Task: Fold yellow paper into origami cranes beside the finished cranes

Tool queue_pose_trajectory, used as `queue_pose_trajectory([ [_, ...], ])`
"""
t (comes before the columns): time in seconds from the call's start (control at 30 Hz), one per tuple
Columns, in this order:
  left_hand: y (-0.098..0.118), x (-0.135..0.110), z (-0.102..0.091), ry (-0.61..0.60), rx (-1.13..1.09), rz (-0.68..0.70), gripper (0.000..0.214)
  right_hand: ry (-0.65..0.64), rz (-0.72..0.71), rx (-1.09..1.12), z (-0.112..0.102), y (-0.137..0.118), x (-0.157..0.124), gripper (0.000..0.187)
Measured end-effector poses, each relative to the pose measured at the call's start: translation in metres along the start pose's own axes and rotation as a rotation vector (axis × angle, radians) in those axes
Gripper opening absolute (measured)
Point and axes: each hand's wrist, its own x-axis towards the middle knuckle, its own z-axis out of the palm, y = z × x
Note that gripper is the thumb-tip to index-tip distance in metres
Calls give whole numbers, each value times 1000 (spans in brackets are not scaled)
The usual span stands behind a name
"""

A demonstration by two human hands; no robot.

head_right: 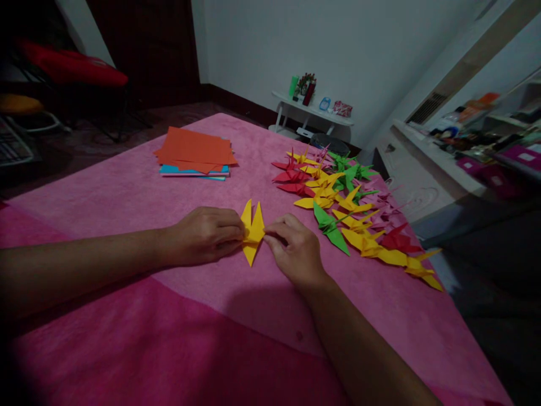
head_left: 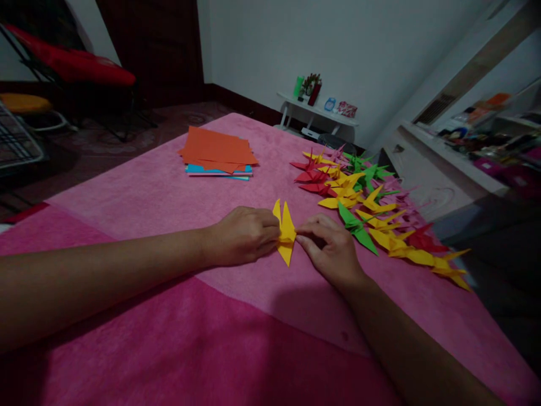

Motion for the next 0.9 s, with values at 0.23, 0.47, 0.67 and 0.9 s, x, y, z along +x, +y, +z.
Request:
queue_pose_trajectory([
  [0.23, -4, -7, 3, 12, -25, 49, 19, -62, -176, 50, -2, -10, -12, 22],
  [0.47, -2, -4, 2, 10, 41, 107, 19, -98, -182, 23, -2, -12, -11, 22],
  [0.67, 0, -3, -3, -50, 94, 143, 19, -136, -199, -32, -4, -14, -11, 25],
  [0.9, 1, -3, -5, -72, 104, 173, 20, -237, -263, -94, -10, -12, -14, 30],
])
